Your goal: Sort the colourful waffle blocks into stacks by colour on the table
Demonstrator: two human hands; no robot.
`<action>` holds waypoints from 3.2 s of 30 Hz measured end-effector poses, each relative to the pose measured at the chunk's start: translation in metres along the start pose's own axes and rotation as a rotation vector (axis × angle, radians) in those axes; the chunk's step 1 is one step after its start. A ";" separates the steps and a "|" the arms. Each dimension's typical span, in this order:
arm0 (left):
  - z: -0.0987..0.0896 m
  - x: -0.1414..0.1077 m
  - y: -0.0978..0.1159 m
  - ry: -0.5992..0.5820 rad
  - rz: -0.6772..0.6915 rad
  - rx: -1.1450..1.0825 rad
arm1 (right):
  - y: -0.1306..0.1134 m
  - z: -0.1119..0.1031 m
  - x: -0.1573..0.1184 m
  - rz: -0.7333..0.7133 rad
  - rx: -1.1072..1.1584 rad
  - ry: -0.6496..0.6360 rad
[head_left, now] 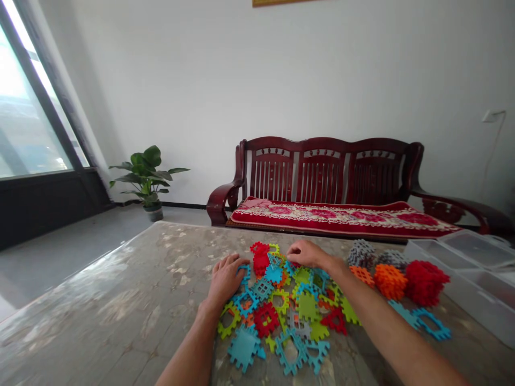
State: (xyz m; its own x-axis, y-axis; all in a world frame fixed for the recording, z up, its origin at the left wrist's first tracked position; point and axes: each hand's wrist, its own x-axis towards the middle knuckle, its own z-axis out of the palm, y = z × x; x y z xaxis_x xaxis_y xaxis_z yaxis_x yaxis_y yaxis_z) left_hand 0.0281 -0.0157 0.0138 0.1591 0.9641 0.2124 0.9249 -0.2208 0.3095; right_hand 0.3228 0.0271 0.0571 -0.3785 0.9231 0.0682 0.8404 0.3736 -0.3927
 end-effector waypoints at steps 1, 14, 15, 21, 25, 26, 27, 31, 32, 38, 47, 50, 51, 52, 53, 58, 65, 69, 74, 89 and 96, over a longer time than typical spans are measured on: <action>0.000 0.000 0.000 0.003 0.005 -0.001 | 0.000 -0.002 -0.001 0.010 0.003 0.018; 0.002 0.001 -0.002 0.008 -0.004 -0.011 | -0.068 0.051 0.056 0.062 -0.039 0.021; 0.002 0.001 -0.002 0.008 -0.011 -0.012 | -0.071 0.053 0.056 0.054 -0.036 0.012; 0.005 0.003 -0.003 0.019 -0.010 -0.033 | -0.079 0.047 0.041 -0.082 0.030 0.022; 0.007 0.004 -0.005 0.003 0.004 -0.034 | -0.056 0.027 0.027 0.024 0.002 0.103; 0.007 0.004 -0.006 -0.001 0.009 -0.033 | -0.045 0.022 0.023 0.089 -0.023 0.128; 0.008 0.005 -0.006 -0.004 0.015 -0.033 | -0.034 0.017 0.019 0.159 -0.051 0.151; 0.009 0.005 -0.007 -0.010 0.027 -0.038 | 0.002 0.011 0.002 0.384 -0.123 0.145; 0.009 0.004 -0.007 -0.010 0.029 -0.040 | 0.006 0.012 -0.002 0.404 -0.125 0.125; 0.007 0.004 -0.007 0.003 0.055 -0.060 | 0.003 0.022 -0.023 0.289 -0.097 0.106; 0.006 0.007 -0.010 0.017 0.064 -0.135 | 0.010 0.033 -0.084 0.383 -0.139 0.191; 0.007 0.010 -0.016 0.037 0.058 -0.219 | 0.007 0.037 -0.092 0.297 -0.107 0.238; 0.007 0.011 -0.018 0.037 0.054 -0.263 | 0.006 0.038 -0.097 0.275 -0.102 0.267; 0.007 0.011 -0.020 0.035 0.046 -0.317 | 0.005 0.039 -0.102 0.260 -0.107 0.298; 0.005 0.011 -0.020 0.032 0.034 -0.379 | 0.005 0.040 -0.108 0.253 -0.125 0.326; -0.008 0.003 -0.012 0.070 -0.047 -0.625 | -0.003 0.060 -0.143 0.334 -0.302 0.383; -0.035 -0.037 -0.008 -0.181 0.075 -0.660 | -0.014 0.072 -0.148 0.398 -0.331 0.355; -0.035 -0.065 -0.022 -0.266 0.218 -0.408 | -0.011 0.073 -0.145 0.389 -0.319 0.380; -0.022 -0.098 -0.009 -0.276 0.258 -0.087 | -0.011 0.076 -0.146 0.387 -0.353 0.408; 0.002 -0.101 0.081 0.012 0.038 0.027 | -0.015 0.073 -0.146 0.325 -0.333 0.456; 0.009 -0.120 0.091 -0.089 0.303 0.000 | -0.013 0.070 -0.149 0.338 -0.370 0.490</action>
State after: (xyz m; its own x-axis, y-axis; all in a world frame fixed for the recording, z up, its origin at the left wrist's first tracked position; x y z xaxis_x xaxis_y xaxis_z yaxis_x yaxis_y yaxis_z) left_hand 0.0966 -0.1503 0.0084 0.4572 0.8635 0.2128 0.8308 -0.5001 0.2444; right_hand 0.3411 -0.1218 -0.0127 0.0722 0.8963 0.4375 0.9910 -0.0150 -0.1328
